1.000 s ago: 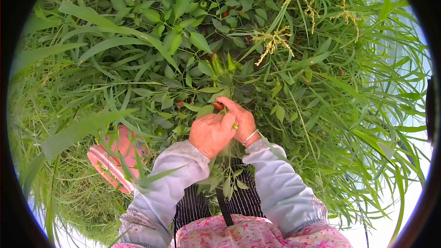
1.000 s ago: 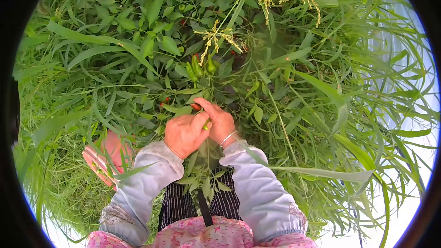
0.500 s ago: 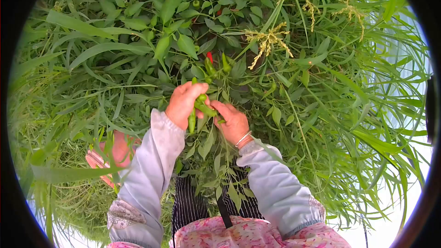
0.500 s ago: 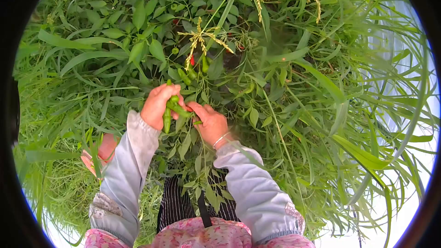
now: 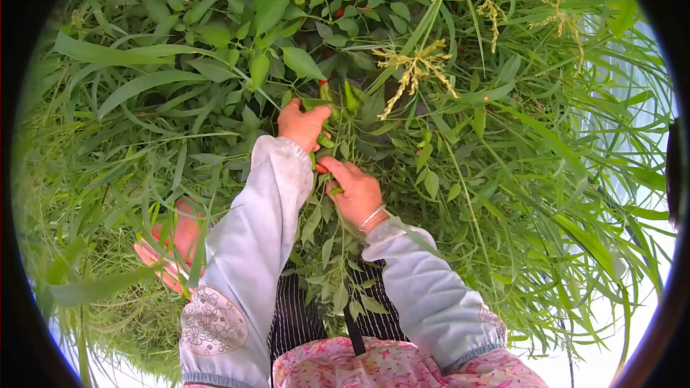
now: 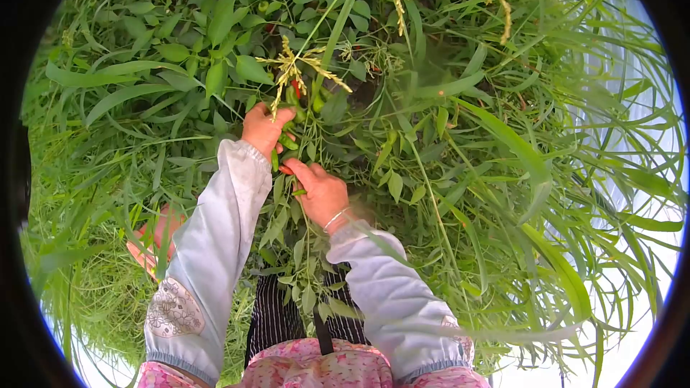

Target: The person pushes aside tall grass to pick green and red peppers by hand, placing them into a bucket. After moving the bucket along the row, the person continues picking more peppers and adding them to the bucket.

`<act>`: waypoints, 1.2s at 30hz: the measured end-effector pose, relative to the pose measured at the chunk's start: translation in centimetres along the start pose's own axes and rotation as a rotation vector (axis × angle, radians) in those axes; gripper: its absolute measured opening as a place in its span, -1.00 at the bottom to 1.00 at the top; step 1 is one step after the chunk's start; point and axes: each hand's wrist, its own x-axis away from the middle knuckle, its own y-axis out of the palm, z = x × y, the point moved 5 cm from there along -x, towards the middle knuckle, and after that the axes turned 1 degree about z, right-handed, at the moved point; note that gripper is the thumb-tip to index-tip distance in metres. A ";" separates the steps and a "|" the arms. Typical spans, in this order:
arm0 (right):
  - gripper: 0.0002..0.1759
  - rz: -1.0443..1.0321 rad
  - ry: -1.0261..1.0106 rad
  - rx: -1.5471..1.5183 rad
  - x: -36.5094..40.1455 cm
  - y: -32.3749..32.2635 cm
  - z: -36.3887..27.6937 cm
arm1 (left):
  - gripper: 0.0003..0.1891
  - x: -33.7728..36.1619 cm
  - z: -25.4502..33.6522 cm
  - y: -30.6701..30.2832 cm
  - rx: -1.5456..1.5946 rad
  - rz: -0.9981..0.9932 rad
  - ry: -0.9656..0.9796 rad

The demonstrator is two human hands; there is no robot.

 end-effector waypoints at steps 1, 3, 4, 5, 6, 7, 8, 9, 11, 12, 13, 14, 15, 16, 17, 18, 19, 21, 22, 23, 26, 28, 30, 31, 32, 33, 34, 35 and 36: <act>-0.39 -0.003 0.000 0.017 -0.1 0.1 -0.1 | -0.37 0.0 0.1 0.2 -0.014 -0.014 -0.030; -0.36 0.002 -0.014 0.045 -0.2 0.3 -0.2 | -0.24 -0.5 0.5 0.5 -0.025 -0.037 -0.021; -0.34 0.007 -0.027 0.055 -0.3 0.5 -0.2 | -0.19 -1.0 0.6 0.6 -0.041 -0.101 -0.041; -0.32 0.012 -0.038 0.064 -0.2 0.6 -0.1 | -0.14 -1.5 0.7 0.7 -0.057 -0.165 -0.062; -0.32 0.002 -0.034 0.061 -0.2 0.7 0.0 | -0.08 -1.7 0.7 0.9 -0.074 -0.229 -0.084; -0.32 -0.007 -0.032 0.058 -0.2 0.7 0.0 | -0.13 -1.8 0.5 0.8 -0.084 -0.190 -0.091; -0.33 -0.015 -0.033 0.052 -0.1 0.8 0.0 | -0.16 -1.8 0.4 1.1 -0.125 -0.237 -0.089; -0.32 -0.014 -0.035 0.056 -0.1 0.9 0.1 | -0.20 -1.7 0.7 1.3 -0.165 -0.284 -0.084; -0.32 -0.016 -0.038 0.066 -0.1 1.2 0.3 | -0.41 -1.1 0.7 1.3 -0.207 -0.233 -0.090; -0.32 -0.009 -0.039 0.076 0.0 1.2 0.3 | -0.45 -0.9 0.8 1.5 -0.180 -0.258 -0.014; -0.32 -0.002 -0.042 0.086 0.0 1.2 0.4 | -0.48 -0.9 0.7 1.6 -0.153 -0.282 0.064; -0.32 0.008 -0.048 0.096 -0.1 1.0 0.4 | -0.51 -0.8 0.6 1.8 -0.126 -0.304 0.145; -0.35 -0.007 -0.049 0.105 -0.2 1.0 0.4 | -0.64 -1.2 -1.1 2.0 -0.025 -0.267 0.221; -0.38 -0.020 -0.049 0.115 -0.1 0.9 0.5 | -0.66 0.5 -0.2 1.3 -0.113 -0.193 0.327; -0.41 -0.034 -0.048 0.125 0.0 0.8 0.6 | -0.68 2.7 0.5 0.8 -0.202 -0.117 0.431; -0.44 -0.053 -0.062 0.161 0.2 0.8 0.8 | -0.70 4.8 1.0 0.5 -0.291 -0.038 0.532; -0.48 -0.071 -0.075 0.198 0.5 0.8 1.0 | -0.71 6.3 1.1 0.4 -0.332 0.040 0.659; -0.56 -0.074 -0.132 0.251 1.1 0.7 0.7 | -0.72 8.4 1.0 0.2 -0.446 0.096 0.831; -0.57 -0.076 -0.125 0.251 1.1 0.6 0.6 | -0.70 9.1 1.0 0.0 -0.512 0.096 0.890; -0.59 -0.080 -0.115 0.248 1.3 0.6 0.5 | -0.69 9.8 0.9 -0.1 -0.582 0.093 0.945; -0.65 -0.096 -0.149 0.232 1.2 0.2 -0.1 | -0.67 10.7 0.9 -1.0 -0.673 0.106 1.061; -0.71 -0.044 -0.109 -0.001 0.8 -0.2 0.1 | -0.67 11.3 1.4 -1.7 -0.650 0.094 1.073; -0.75 0.063 0.022 -0.442 0.7 0.1 1.0 | -0.66 14.9 2.1 -0.6 -0.618 0.000 1.337; -0.76 0.025 0.039 -0.379 0.9 0.4 1.1 | -0.66 15.5 1.4 0.2 -0.609 -0.034 1.237; -0.76 -0.015 0.053 -0.315 0.9 0.6 1.2 | -0.67 15.6 0.9 0.5 -0.603 -0.060 1.141; -0.76 -0.139 -0.007 0.039 0.0 0.1 0.9 | -0.67 14.6 1.1 -0.2 -0.552 -0.010 1.080; -0.77 -0.256 -0.051 0.398 -0.3 -0.2 1.0 | -0.67 13.4 1.2 -1.0 -0.495 0.024 1.015; -0.71 -0.209 -0.118 0.413 0.0 -0.9 0.5 | -0.68 12.6 0.9 -1.4 -0.435 0.047 0.934; -0.69 -0.177 -0.166 0.423 0.5 -1.1 0.4 | -0.62 12.1 1.7 -1.8 -0.363 0.053 0.886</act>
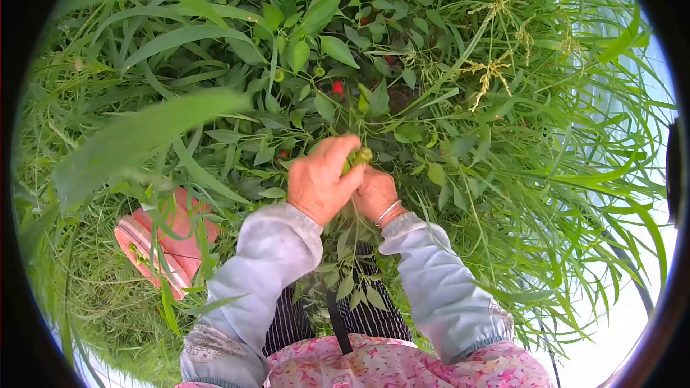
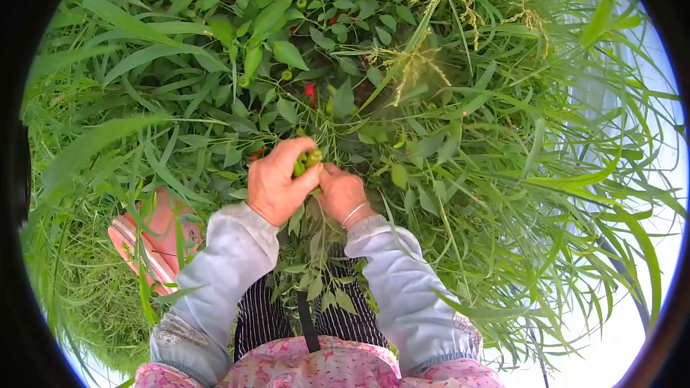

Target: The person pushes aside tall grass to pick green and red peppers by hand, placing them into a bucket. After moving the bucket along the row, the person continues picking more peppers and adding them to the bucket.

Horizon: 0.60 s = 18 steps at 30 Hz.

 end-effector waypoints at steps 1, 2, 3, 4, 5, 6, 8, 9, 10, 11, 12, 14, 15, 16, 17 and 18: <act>-0.66 0.048 -0.048 0.018 0.0 0.0 -0.1 | -0.59 -1.1 -0.2 0.1 -0.048 -0.045 -0.022; -0.63 0.101 -0.095 0.033 -0.2 0.1 -0.3 | -0.55 -2.2 -0.6 0.1 -0.100 -0.092 -0.042; -0.49 0.095 -0.102 0.029 0.0 0.2 -0.3 | -0.53 -3.2 -1.1 0.5 -0.181 -0.205 -0.074; -0.44 0.065 -0.070 0.044 0.0 -0.7 -0.9 | -0.50 -3.9 -1.7 1.1 -0.260 -0.321 -0.109; -0.40 0.034 -0.035 0.063 0.4 -2.0 -1.3 | -0.47 -4.1 -2.3 1.8 -0.334 -0.439 -0.143; -0.35 0.002 0.000 0.085 0.7 -3.2 -1.5 | -0.46 -4.1 -2.8 2.4 -0.341 -0.502 -0.104; -0.24 -0.066 0.069 0.182 1.7 -4.3 -1.0 | -0.44 -4.0 -4.0 3.3 -0.356 -0.616 -0.027; -0.24 -0.073 0.118 0.219 2.0 -5.2 -0.8 | -0.48 -3.8 -3.6 3.5 -0.409 -0.653 -0.005; -0.24 -0.084 0.168 0.253 2.3 -6.2 -0.7 | -0.50 -3.5 -3.6 3.8 -0.445 -0.672 0.022; -0.25 -0.126 0.255 0.289 2.5 -7.4 -0.7 | -0.53 -3.0 -3.8 4.4 -0.478 -0.696 0.051; -0.26 -0.163 0.340 0.328 2.7 -8.8 -0.5 | -0.55 -2.7 -3.8 5.1 -0.512 -0.715 0.084; -0.38 -0.024 0.231 0.123 3.1 -10.9 0.0 | -0.62 -1.9 -3.4 6.2 -0.597 -0.709 0.143; -0.42 0.082 0.161 -0.150 3.1 -11.6 0.4 | -0.63 -1.5 -3.4 6.5 -0.627 -0.708 0.155; -0.46 0.189 0.097 -0.423 2.2 -12.9 -0.8 | -0.63 -1.0 -3.5 6.8 -0.656 -0.710 0.171; -0.58 0.057 0.530 -0.894 2.4 -13.4 -0.7 | -0.65 -0.7 -3.6 7.1 -0.662 -0.675 0.190; -0.60 0.079 0.476 -0.786 0.9 -13.9 -0.8 | -0.65 -0.6 -3.9 7.4 -0.683 -0.665 0.201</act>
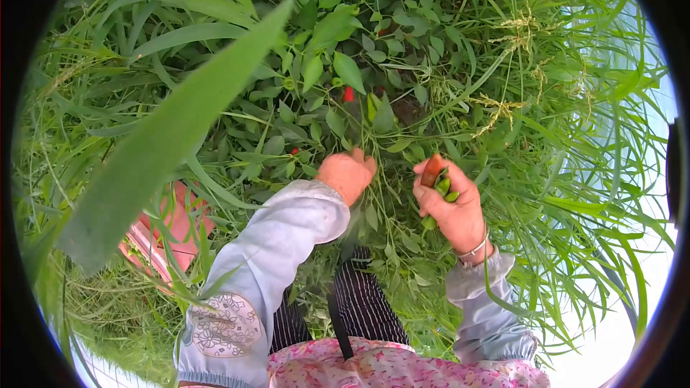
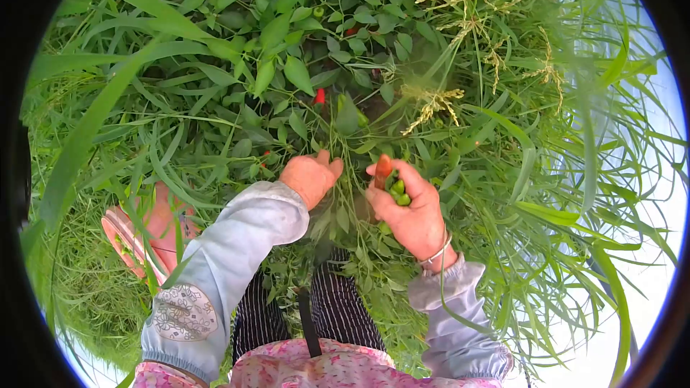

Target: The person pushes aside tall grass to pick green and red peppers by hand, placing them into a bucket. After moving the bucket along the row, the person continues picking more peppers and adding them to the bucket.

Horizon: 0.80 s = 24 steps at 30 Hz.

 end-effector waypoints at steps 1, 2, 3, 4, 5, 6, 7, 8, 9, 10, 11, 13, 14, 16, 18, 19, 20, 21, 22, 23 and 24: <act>-0.62 0.020 -0.063 0.099 -1.6 0.0 -1.0 | -0.65 0.0 0.1 0.3 -0.021 0.005 0.001; -0.64 0.040 -0.124 0.196 -3.2 0.0 -1.8 | -0.66 0.0 0.1 0.7 -0.041 0.006 0.002; -0.65 0.076 -0.122 0.306 -5.8 0.0 -1.2 | -0.61 0.0 0.1 0.6 -0.028 -0.047 0.007; -0.65 0.114 -0.120 0.418 -8.7 0.0 0.2 | -0.57 0.0 0.0 0.0 -0.014 -0.099 0.014; -0.63 0.139 -0.145 0.546 -11.1 0.0 1.1 | -0.53 0.0 0.1 -0.1 0.000 -0.152 0.022; -0.62 0.163 -0.173 0.673 -13.3 0.0 1.9 | -0.55 0.0 0.1 0.0 0.003 -0.127 0.014; -0.57 0.040 -0.030 0.655 -15.9 0.4 3.6 | -0.58 0.1 -0.1 0.1 0.006 -0.102 0.005; -0.51 -0.084 0.118 0.634 -17.4 0.7 5.1 | -0.60 0.3 -0.1 0.3 0.013 -0.080 -0.004; -0.46 -0.161 0.066 0.735 -18.0 1.4 4.7 | -0.63 0.3 -0.2 0.4 0.023 -0.040 -0.006; -0.41 -0.242 0.014 0.833 -18.3 2.1 4.2 | -0.66 0.4 -0.2 0.5 0.033 0.000 -0.011; -0.36 -0.283 -0.017 0.883 -18.8 2.6 4.3 | -0.69 0.5 -0.2 0.6 0.046 0.041 -0.014; -0.25 -0.323 -0.063 0.926 -19.1 4.1 3.6 | -0.70 0.0 -0.8 0.8 0.205 0.054 -0.117; -0.20 -0.324 -0.075 0.920 -19.0 4.8 3.3 | -0.71 0.0 -1.1 1.0 0.283 0.059 -0.169; -0.14 -0.414 0.072 1.059 -19.5 4.9 4.1 | -0.71 0.5 -0.1 1.2 0.063 0.099 -0.030; -0.13 -0.463 0.116 1.055 -20.3 5.6 4.7 | -0.72 0.4 -0.2 1.4 0.061 0.093 -0.039; -0.13 -0.487 0.060 1.072 -19.9 5.8 4.5 | -0.71 0.5 -0.2 1.6 0.055 0.080 -0.049; -0.13 -0.509 0.003 1.089 -19.6 6.0 4.3 | -0.71 0.6 -0.2 1.7 0.050 0.068 -0.057; -0.14 -0.477 0.048 1.088 -19.9 6.2 5.1 | -0.71 0.6 -0.2 1.7 0.044 0.057 -0.065; -0.15 -0.444 0.091 1.086 -20.2 6.1 5.7 | -0.70 0.6 -0.2 1.8 0.040 0.067 -0.065; -0.17 -0.475 0.126 1.027 -20.3 5.8 6.2 | -0.69 0.7 -0.1 2.1 0.036 0.076 -0.066; -0.18 -0.506 0.162 0.967 -19.3 5.9 5.0 | -0.67 1.0 -0.1 2.1 0.033 0.083 -0.068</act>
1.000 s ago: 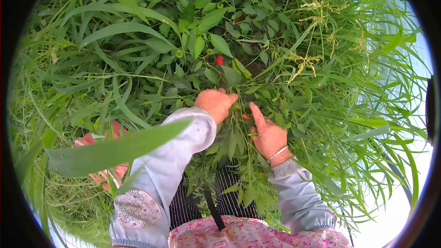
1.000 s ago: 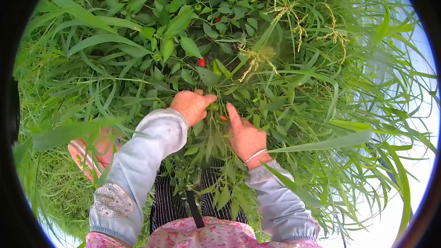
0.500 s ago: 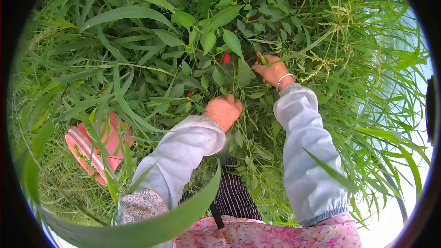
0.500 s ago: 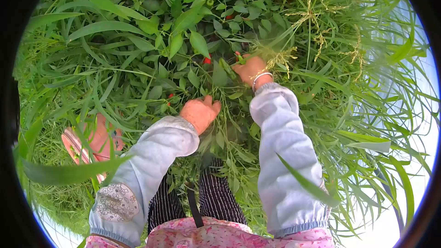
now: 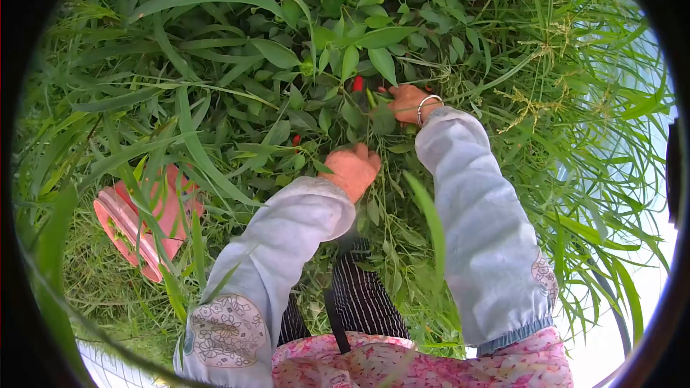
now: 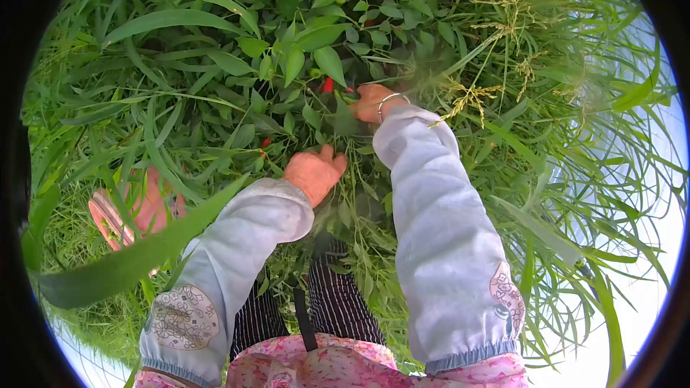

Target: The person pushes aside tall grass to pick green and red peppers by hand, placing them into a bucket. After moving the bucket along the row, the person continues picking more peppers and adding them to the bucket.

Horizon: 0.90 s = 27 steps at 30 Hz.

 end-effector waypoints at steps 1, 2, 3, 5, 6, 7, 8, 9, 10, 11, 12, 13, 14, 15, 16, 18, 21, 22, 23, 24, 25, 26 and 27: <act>-0.20 -0.041 0.003 -0.060 0.9 0.0 -0.5 | -0.66 0.2 -0.1 0.0 0.012 0.007 -0.006; -0.19 -0.006 0.001 -0.100 0.9 0.3 0.0 | -0.65 0.3 -0.2 -0.1 0.024 0.014 -0.011; -0.19 0.031 -0.001 -0.141 1.0 0.6 0.3 | -0.64 0.4 -0.2 -0.3 0.036 0.020 -0.016; -0.19 0.037 0.005 -0.208 1.2 0.7 1.0 | -0.61 0.3 -0.2 -0.6 0.062 0.011 -0.010; -0.19 0.062 -0.018 -0.170 1.2 0.8 0.9 | -0.60 0.3 -0.3 -0.7 0.074 0.005 -0.008; -0.20 0.086 -0.040 -0.133 1.1 1.0 0.9 | -0.59 0.4 -0.4 -0.7 0.085 0.014 -0.005; -0.21 0.086 -0.059 -0.146 0.9 1.5 1.2 | -0.59 0.6 -0.4 -0.6 0.095 0.019 0.001; -0.22 0.085 -0.078 -0.158 0.5 2.0 1.6 | -0.58 0.5 -0.4 -0.5 0.104 0.029 0.008; -0.22 0.063 -0.100 -0.217 -0.4 2.6 2.0 | -0.58 0.4 -0.5 0.3 -0.031 0.067 0.010; -0.23 0.040 -0.122 -0.277 0.3 2.4 0.8 | -0.57 0.3 -0.4 0.7 -0.167 0.103 0.012; -0.24 0.038 -0.089 -0.231 1.4 1.8 0.2 | -0.57 0.3 -0.4 1.2 -0.178 0.096 0.008; -0.24 0.037 -0.057 -0.185 2.6 1.1 -0.3 | -0.57 0.2 -0.4 1.7 -0.189 0.090 0.004; -0.25 0.033 -0.024 -0.139 4.0 0.5 -1.3 | -0.57 0.5 -0.3 0.1 -0.075 0.039 -0.005; -0.30 0.090 -0.078 -0.088 3.2 0.8 -0.9 | -0.57 0.6 -0.3 -0.8 0.039 -0.011 -0.015; -0.32 0.122 -0.107 -0.121 3.2 1.0 -0.8 | -0.57 0.5 -0.3 -0.8 0.039 -0.016 -0.017; -0.37 0.186 -0.164 -0.185 3.9 1.1 -0.7 | -0.57 0.6 -0.5 -0.9 0.040 -0.026 -0.020; -0.44 0.175 -0.212 -0.384 5.1 1.2 -0.9 | -0.57 0.9 -0.4 -1.6 0.076 0.004 -0.007; -0.45 0.177 -0.235 -0.465 5.6 1.3 -0.9 | -0.57 1.0 -0.4 -2.0 0.070 0.010 -0.006; -0.48 0.173 -0.237 -0.511 5.9 1.4 -0.9 | -0.57 1.2 -0.3 -2.4 0.060 0.017 -0.006; -0.49 0.207 -0.269 -0.485 6.1 1.4 -0.9 | -0.57 1.3 -0.3 -2.7 0.051 0.023 -0.004; -0.49 0.241 -0.301 -0.459 6.2 1.5 -1.0 | -0.57 1.5 -0.3 -3.0 0.047 0.019 -0.002; -0.50 0.275 -0.332 -0.432 6.4 1.6 -1.0 | -0.57 1.6 -0.3 -3.2 0.043 0.015 0.000; -0.54 0.338 -0.345 -0.396 7.6 1.3 -1.5 | -0.57 1.7 -0.2 -3.5 0.038 0.014 0.001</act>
